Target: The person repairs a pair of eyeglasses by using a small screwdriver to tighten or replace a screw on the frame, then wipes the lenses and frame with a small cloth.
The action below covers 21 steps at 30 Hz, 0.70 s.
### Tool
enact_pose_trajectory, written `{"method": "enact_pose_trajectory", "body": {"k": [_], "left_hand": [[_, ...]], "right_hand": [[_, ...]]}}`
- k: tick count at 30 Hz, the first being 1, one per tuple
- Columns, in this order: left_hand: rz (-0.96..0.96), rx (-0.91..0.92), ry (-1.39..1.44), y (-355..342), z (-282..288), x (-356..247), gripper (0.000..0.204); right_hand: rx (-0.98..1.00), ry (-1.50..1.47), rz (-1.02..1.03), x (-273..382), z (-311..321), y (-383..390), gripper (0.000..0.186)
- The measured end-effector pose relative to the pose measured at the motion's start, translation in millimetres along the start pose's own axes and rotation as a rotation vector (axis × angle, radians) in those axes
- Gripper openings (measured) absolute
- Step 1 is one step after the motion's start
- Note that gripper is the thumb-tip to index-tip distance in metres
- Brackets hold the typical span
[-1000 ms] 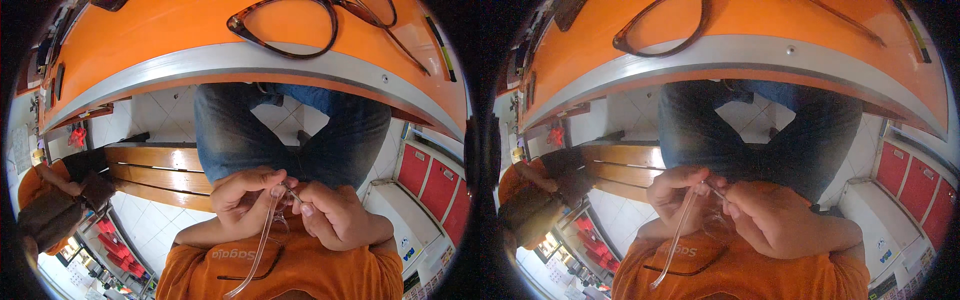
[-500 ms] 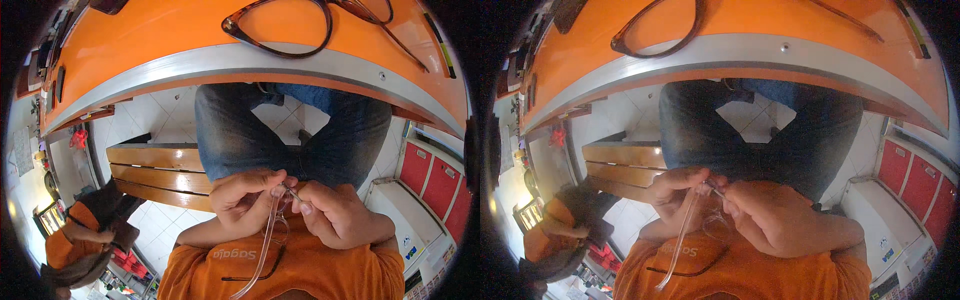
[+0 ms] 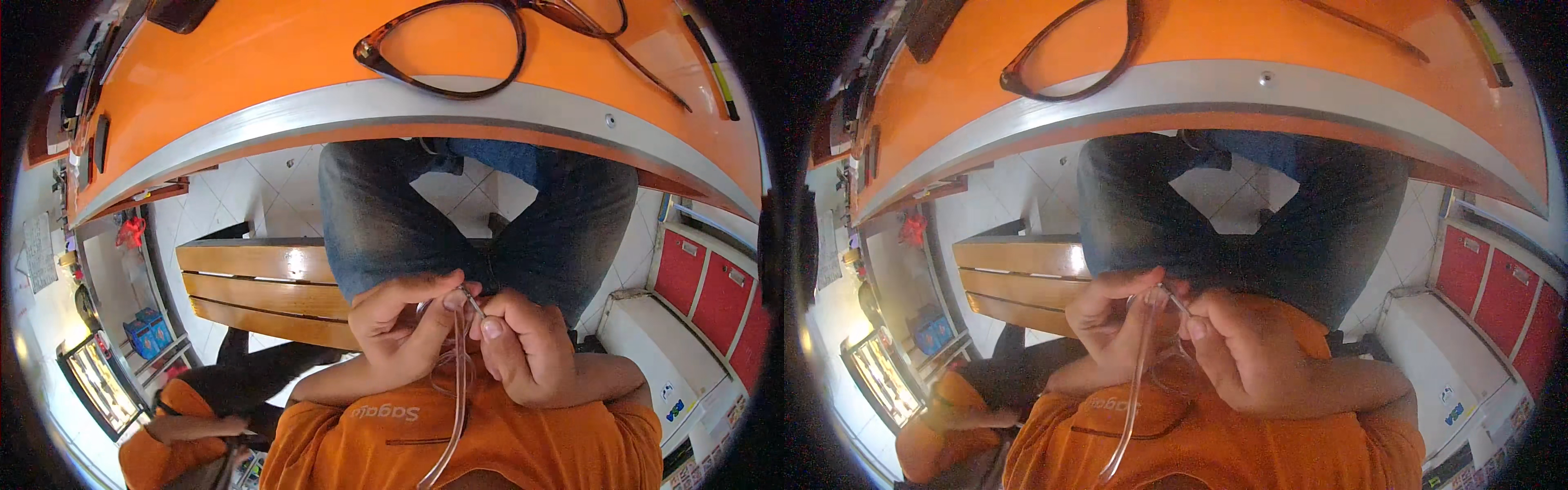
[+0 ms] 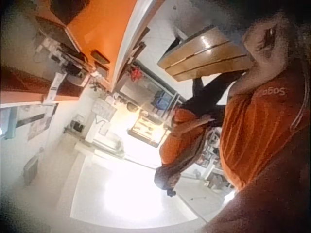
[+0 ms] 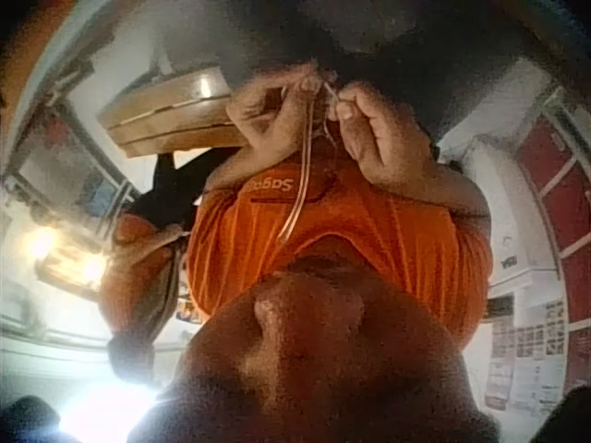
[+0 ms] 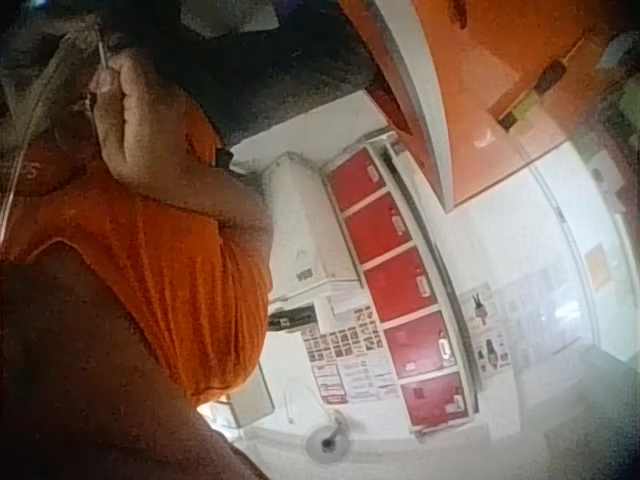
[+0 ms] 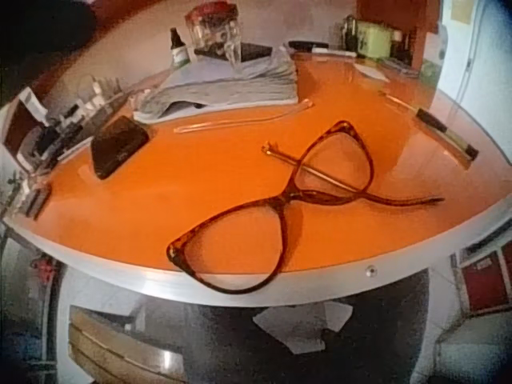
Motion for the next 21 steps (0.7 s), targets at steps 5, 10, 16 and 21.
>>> {"method": "enact_pose_trajectory", "body": {"k": [5, 10, 16, 21], "left_hand": [[-0.014, 0.031, -0.031, -3, -6, -4, 0.014], [-0.02, -0.17, 0.182, 9, 13, -8, 0.015], [0.004, 0.025, 0.394, -3, -1, -12, 0.016], [-0.054, 0.071, 0.414, -5, 2, -10, 0.014]], "right_hand": [[-0.283, -0.066, 0.093, -20, -4, 17, 0.021], [-0.45, -0.403, -0.136, -31, 29, 37, 0.018], [-0.085, 0.455, 0.155, 19, 36, -10, 0.007], [0.115, 0.629, 0.11, 35, 32, -14, 0.031]]}}
Point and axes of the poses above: each hand's wrist, its own y-axis away from the middle knuckle, its own z-axis out of the back of the hand, x = y × z, the point moved 3 cm from there along -y, towards the middle knuckle, and after that the axes turned 7 degrees about x, right-handed, at the moved point
